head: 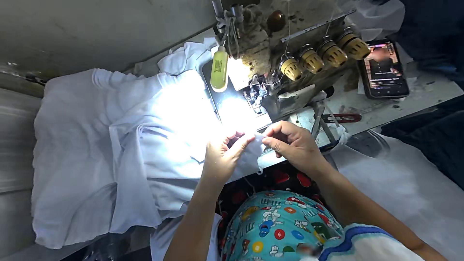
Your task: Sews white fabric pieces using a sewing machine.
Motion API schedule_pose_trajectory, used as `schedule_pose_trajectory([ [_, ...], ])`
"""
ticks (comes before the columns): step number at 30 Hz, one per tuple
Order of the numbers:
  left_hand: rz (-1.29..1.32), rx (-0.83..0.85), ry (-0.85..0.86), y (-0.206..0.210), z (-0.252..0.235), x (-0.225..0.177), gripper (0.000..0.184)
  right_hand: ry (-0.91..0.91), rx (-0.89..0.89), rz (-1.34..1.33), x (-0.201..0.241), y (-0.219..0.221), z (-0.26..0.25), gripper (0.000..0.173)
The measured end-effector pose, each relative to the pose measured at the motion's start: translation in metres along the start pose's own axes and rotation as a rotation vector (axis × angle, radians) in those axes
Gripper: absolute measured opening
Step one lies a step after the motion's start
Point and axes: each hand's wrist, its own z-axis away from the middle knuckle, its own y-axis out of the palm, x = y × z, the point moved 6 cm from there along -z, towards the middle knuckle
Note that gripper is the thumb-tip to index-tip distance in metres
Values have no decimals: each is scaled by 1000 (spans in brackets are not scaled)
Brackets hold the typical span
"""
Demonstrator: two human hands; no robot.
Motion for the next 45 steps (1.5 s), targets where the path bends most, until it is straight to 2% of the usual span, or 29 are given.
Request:
schedule_pose_trajectory([
  [5, 22, -45, -14, -2, 1, 0, 4, -60, -90, 23, 0, 1, 1, 21],
  [10, 39, -85, 5, -2, 3, 4, 7, -134, -164, 83, 4, 2, 3, 25],
  [24, 144, -105, -39, -3, 5, 9, 12, -120, -150, 61, 6, 5, 3, 25],
  [32, 119, -118, -40, -11, 5, 9, 10, -146, -154, 50, 9, -1, 4, 16],
  [38, 17, -134, -68, -19, 13, 4, 6, -221, -107, 41, 16, 6, 6, 16],
  [41, 46, -160, -112, -27, 17, -4, 8, -292, -59, 29, 25, 14, 5, 11],
  [43, 96, -149, -53, -30, 21, -16, 8, -335, -17, 19, 33, 19, 5, 8],
  [45, 89, -163, 105, -30, 21, -29, 5, -354, -7, -10, 39, 20, 5, 7],
])
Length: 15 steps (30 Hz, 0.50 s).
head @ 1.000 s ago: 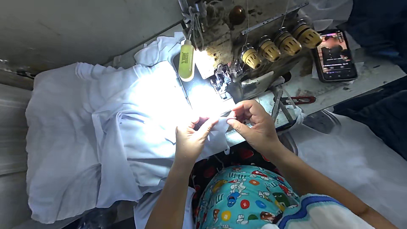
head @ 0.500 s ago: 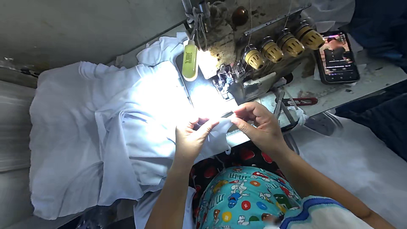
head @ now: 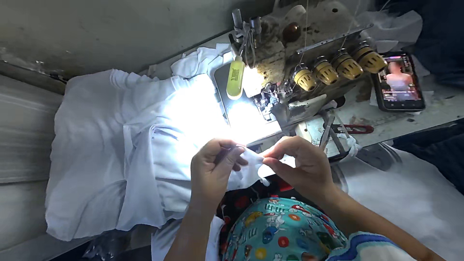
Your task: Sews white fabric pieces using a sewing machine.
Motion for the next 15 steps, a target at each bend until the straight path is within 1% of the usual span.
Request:
schedule_pose_trajectory([
  [1, -63, -25, 99, 3, -2, -5, 4, 3, -13, -15, 0, 0, -1, 7],
  [2, -156, -55, 196, 8, -4, -6, 7, 21, -36, -26, -2, -2, -2, 8],
  [4, -353, -93, 351, 23, -12, -2, 14, 117, -111, -12, -16, -8, 0, 11],
  [5, -416, -90, 403, 34, -18, 4, 15, 176, -155, 20, -25, -12, 2, 13],
  [7, -488, -30, 428, 55, -25, 20, 13, 263, -213, 60, -41, -22, 9, 15],
  [9, -527, -15, 415, 68, -26, 33, 12, 282, -243, 78, -49, -30, 14, 16],
  [12, -540, -50, 404, 73, -26, 38, 12, 278, -235, 94, -51, -33, 17, 11],
  [15, -588, -26, 396, 73, -20, 35, 12, 237, -182, 160, -49, -31, 16, 10],
])
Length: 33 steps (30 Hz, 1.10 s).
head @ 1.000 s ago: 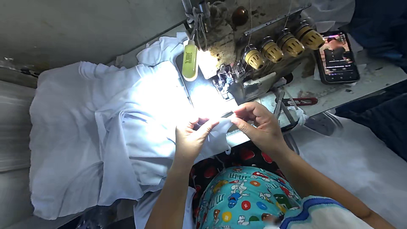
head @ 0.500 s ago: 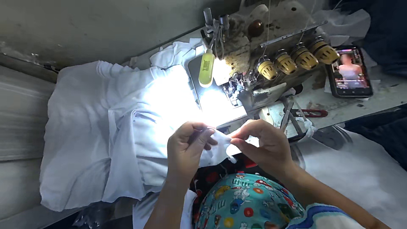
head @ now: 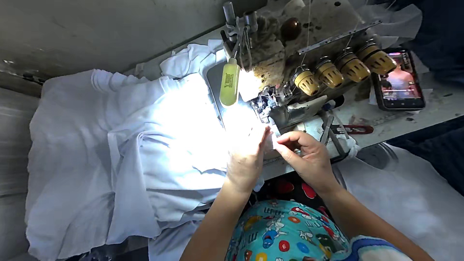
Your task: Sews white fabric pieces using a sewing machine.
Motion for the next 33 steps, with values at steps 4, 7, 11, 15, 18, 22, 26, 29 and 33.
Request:
schedule_pose_trajectory([
  [4, -150, 122, -47, 0, 15, -12, 25, -135, 9, 208, 7, 1, -2, 17],
  [7, -136, 74, -61, 1, 16, -12, 22, -225, 3, 424, 9, 1, -4, 20],
  [11, -128, 80, -67, 1, 6, -8, 14, -261, 26, 546, 12, 2, -9, 22],
  [15, -90, 69, -54, 0, 0, -3, 12, -249, 63, 571, 9, 2, -7, 24],
  [18, -72, 134, -73, -1, -8, 10, 16, -237, 92, 607, 7, 4, -7, 28],
  [22, 0, 195, -91, -4, -20, 23, 18, -211, 178, 614, 7, 8, -6, 32],
  [26, 41, 187, -80, -4, -20, 25, 19, -177, 233, 564, 5, 5, 1, 33],
  [29, 50, 171, -44, -5, -27, 29, 18, -172, 268, 538, 5, 4, 4, 32],
  [33, -113, 215, 53, 3, -39, 66, 21, -161, 315, 498, 8, 1, 5, 34],
])
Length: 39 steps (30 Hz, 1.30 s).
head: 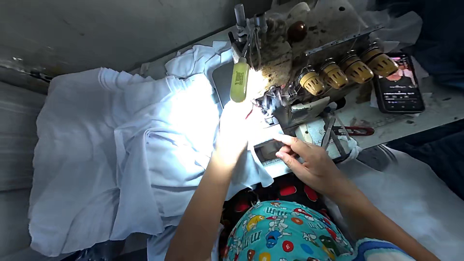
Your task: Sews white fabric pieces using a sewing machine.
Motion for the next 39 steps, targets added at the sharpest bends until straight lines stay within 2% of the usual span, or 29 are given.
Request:
schedule_pose_trajectory([
  [1, -66, -7, 7, 2, -3, 9, 24, -7, 3, -13, 1, -1, 0, 34],
  [3, -82, 38, -120, -6, -7, 5, 25, -27, 4, -37, 5, -3, 0, 33],
  [5, -33, -155, -126, -4, 11, 12, 35, -65, 0, -88, 10, -4, -1, 30],
  [6, 13, -109, -200, -14, 19, 9, 39, -93, -10, -113, 13, -5, -2, 27],
  [7, 41, -78, -272, -30, 25, 1, 34, -119, -22, -140, 16, -4, -4, 24],
  [9, 14, -59, -351, -53, 39, -15, 12, -164, -36, -176, 21, 1, -6, 21],
  [10, -10, 10, -366, -58, 45, -27, 15, -186, -30, -164, 23, 4, -7, 21],
  [12, -73, 42, -259, -60, 58, -49, 17, -254, 2, -108, 28, 9, -9, 24],
  [15, 84, 114, -230, -47, 67, -74, 22, -341, 30, -44, 29, 8, -13, 21],
  [18, 245, 100, -147, -30, 57, -83, 22, -248, 19, -66, 9, -7, -16, 14],
  [21, 178, 118, -95, -20, 39, -90, 24, -166, -84, -2, -8, -28, -18, 13],
  [25, 146, 304, -155, -15, 25, -91, 33, -231, -173, 70, 5, -38, -11, 14],
  [27, 270, 432, -263, -20, 25, -87, 36, -312, -190, 91, 20, -39, -5, 14],
  [29, 521, 502, -328, -28, 29, -81, 32, -375, -219, 61, 30, -37, -2, 13],
  [30, 653, 465, -312, -31, 31, -77, 26, -374, -231, 3, 32, -35, -1, 12],
  [32, 757, 284, -222, -41, 32, -71, 17, -286, -220, -207, 30, -29, -3, 17],
  [34, 690, 163, -159, -51, 32, -70, 16, -143, -154, -475, 27, -21, -6, 32],
  [36, 614, 116, -119, -58, 33, -73, 17, -24, -68, -665, 28, -14, -8, 52],
  [37, 585, 98, -101, -59, 34, -75, 18, 1, -68, -705, 30, -12, -9, 52],
  [39, 549, 58, -81, -60, 35, -77, 20, -14, -122, -731, 34, -11, -11, 32],
])
